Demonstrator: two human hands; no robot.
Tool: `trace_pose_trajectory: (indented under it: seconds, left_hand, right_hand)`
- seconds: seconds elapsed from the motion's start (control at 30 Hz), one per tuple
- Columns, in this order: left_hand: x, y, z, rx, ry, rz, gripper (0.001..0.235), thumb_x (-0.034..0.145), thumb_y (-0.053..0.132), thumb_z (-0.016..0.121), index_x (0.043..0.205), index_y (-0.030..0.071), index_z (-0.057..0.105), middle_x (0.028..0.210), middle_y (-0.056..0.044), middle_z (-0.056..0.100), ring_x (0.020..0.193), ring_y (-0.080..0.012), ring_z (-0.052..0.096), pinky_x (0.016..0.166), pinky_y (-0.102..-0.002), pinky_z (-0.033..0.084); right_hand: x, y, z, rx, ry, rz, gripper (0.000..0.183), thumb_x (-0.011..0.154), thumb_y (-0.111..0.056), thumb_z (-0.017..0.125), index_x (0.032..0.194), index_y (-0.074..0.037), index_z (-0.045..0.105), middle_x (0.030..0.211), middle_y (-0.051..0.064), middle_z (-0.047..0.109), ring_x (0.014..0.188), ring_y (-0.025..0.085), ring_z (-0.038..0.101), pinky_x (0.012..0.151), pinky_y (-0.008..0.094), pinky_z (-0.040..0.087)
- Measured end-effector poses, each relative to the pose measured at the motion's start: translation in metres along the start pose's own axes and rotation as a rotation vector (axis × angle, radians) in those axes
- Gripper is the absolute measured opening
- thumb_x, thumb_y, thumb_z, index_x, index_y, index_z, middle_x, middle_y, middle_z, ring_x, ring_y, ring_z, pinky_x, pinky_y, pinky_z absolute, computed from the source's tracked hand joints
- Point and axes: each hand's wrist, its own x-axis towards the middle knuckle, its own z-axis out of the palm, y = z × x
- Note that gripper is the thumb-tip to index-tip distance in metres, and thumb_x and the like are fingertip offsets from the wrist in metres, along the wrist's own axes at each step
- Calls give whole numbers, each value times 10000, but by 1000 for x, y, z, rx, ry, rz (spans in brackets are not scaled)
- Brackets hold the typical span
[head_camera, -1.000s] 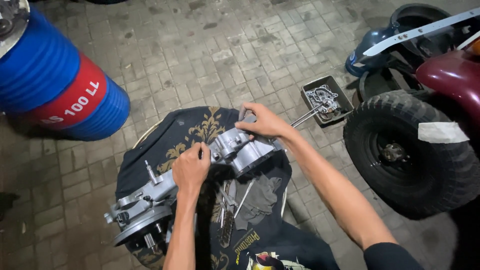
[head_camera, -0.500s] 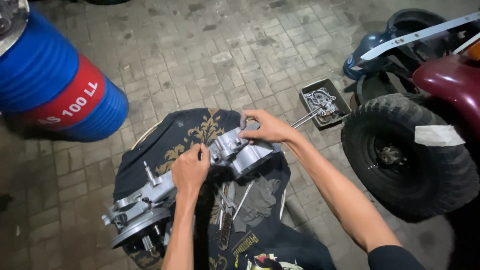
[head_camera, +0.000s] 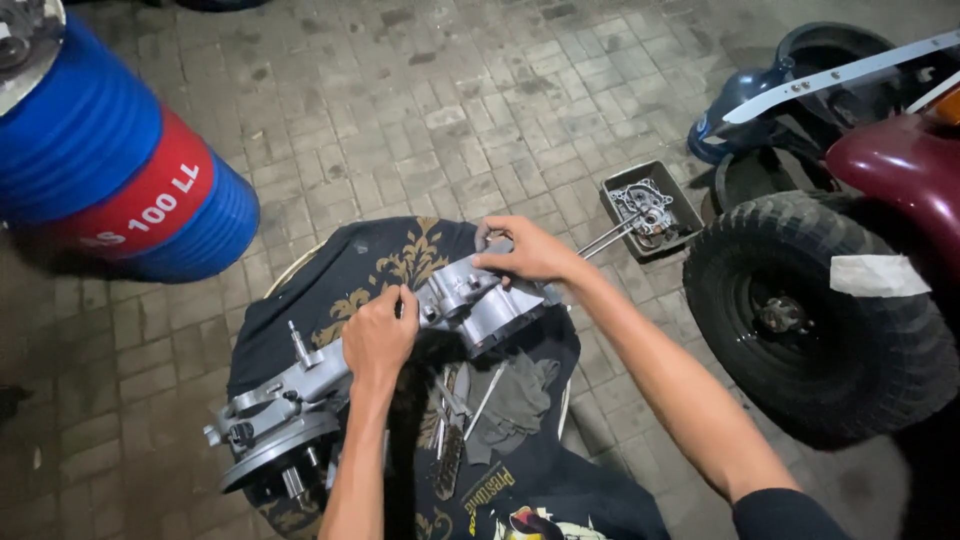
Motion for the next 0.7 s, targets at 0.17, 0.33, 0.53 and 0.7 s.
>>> trace_pose_trajectory:
  seconds: [0.17,0.33,0.53,0.7]
  left_hand:
    - [2,-3,0,12,2,-7,351,1039,316,531,889,114,776,699,-138,739,596,-332,721,551,-417,574]
    - [-4,3,-5,22,-6,-3,364,1041,352,520,960,128,795,750,-156,760,648,-350,741,586,-441,587]
    - [-2,-1,10,57,-14,-7,345,1042,341,528,1009,135,803,771,-154,765,675,-332,747,605,-429,596]
    - [-2,0,7,36,-23,-29,346,1056,330,515,992,149,802,753,-141,761,665,-327,740,621,-427,608]
  right_hand:
    - [-15,-24,19,51,146,1,332,901,-237,798,1061,-1,626,1060,196,684,528,194,676,433,242,599]
    - [-36,-26,4,-131,22,-160,303,832,-223,837,1010,-36,678,1021,170,740,1034,301,691,946,524,534]
    - [-63,22,18,-57,240,-279,249,877,-187,797,1026,-28,676,1000,171,728,1087,300,680,1025,476,505]
    - [-98,39,30,393,539,80,173,951,-157,695,1094,-62,668,924,150,662,506,153,584,345,262,541]
